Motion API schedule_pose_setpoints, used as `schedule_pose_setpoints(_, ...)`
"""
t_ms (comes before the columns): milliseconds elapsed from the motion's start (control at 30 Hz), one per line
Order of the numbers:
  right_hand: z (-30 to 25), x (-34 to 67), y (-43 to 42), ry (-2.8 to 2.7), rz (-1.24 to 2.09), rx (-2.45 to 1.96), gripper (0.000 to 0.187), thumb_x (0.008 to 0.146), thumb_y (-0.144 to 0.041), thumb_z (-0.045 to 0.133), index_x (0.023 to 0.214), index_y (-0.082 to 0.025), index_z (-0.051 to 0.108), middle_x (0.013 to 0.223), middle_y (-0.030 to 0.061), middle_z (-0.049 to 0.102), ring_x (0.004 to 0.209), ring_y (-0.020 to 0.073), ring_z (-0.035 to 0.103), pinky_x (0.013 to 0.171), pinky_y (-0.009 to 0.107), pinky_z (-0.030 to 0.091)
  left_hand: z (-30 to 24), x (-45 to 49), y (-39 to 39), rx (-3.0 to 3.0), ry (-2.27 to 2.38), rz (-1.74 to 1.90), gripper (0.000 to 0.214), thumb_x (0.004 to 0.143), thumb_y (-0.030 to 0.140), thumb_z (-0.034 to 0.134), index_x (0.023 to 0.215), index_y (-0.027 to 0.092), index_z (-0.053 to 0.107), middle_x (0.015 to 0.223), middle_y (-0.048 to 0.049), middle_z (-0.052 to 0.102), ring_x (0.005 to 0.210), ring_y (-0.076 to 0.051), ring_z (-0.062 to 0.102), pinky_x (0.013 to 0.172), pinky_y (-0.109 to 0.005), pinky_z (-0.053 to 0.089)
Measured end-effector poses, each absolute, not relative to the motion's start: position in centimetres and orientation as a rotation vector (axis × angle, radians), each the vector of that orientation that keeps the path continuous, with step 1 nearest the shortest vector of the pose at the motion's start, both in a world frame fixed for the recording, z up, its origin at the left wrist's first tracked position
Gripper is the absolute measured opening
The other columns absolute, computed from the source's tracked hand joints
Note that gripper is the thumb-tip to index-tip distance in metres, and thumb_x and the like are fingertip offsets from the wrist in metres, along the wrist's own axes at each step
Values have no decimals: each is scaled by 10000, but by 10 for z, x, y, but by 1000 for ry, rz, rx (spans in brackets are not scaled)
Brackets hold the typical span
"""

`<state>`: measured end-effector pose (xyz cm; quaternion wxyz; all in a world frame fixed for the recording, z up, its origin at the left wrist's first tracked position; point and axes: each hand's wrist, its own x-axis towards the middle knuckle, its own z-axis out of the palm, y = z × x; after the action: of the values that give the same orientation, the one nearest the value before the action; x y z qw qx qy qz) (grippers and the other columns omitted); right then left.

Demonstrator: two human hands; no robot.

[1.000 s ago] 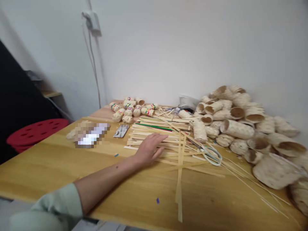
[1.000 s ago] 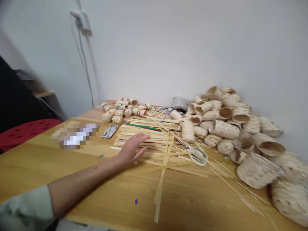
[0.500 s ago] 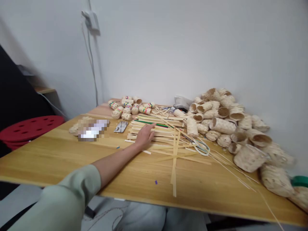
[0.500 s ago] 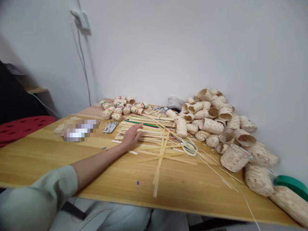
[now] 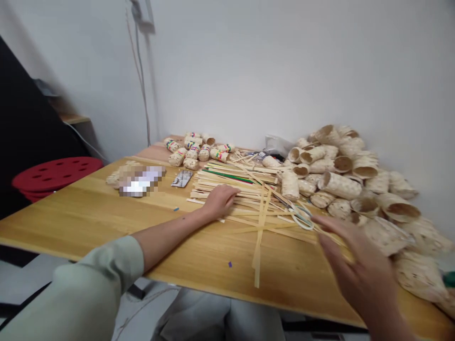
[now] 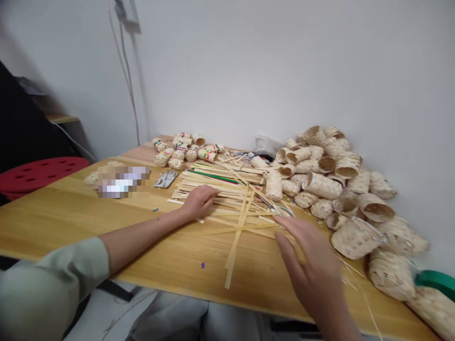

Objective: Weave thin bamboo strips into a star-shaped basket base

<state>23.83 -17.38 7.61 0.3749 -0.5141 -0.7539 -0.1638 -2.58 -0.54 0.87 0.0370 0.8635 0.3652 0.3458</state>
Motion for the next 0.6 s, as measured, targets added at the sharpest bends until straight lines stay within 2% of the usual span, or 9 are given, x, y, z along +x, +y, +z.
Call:
schedule_pose_setpoints(167,49,241,-102,-2344,-273,-1424,230,901,-231,507,1089,-174,627,1114,103,660,1047,245,587,914,396,452,20,-15,-20,2844,742,541,230,861,256,496,1023,215,655,972,-58,675,909,-189,596,801,-279,417)
schedule_pose_setpoints(267,40,233,-73,-2542,-200,-1583,165,850,-204,582,992,-169,659,1029,102,679,994,246,592,844,349,433,25,-4,-16,2816,723,380,228,843,317,530,996,220,669,950,-59,681,873,-191,606,755,-263,408)
schedule_pose_setpoints(367,44,228,-60,-2606,-147,-1658,60,827,-181,602,814,-180,661,851,63,692,854,212,613,750,301,399,29,9,-7,2727,798,343,238,841,344,531,976,227,688,916,-52,698,830,-192,611,679,-249,382)
schedule_pose_setpoints(433,53,230,-54,-2581,-130,-1669,97,836,-174,585,761,-186,646,794,39,684,782,182,608,705,277,378,33,16,0,2642,829,331,228,832,341,542,951,231,703,874,-38,708,781,-184,610,626,-240,352)
schedule_pose_setpoints(500,65,234,-47,-2512,-160,-1640,122,859,-187,558,775,-193,646,805,32,682,765,169,598,696,269,368,40,19,8,2516,870,378,215,830,327,543,914,223,711,782,-20,705,695,-164,598,586,-233,325)
schedule_pose_setpoints(600,79,240,-39,-2203,-421,-1536,140,884,-232,534,944,-198,655,972,70,681,912,211,586,790,311,368,51,13,23,2225,999,611,231,839,320,519,809,177,697,556,9,610,507,-119,509,528,-224,296)
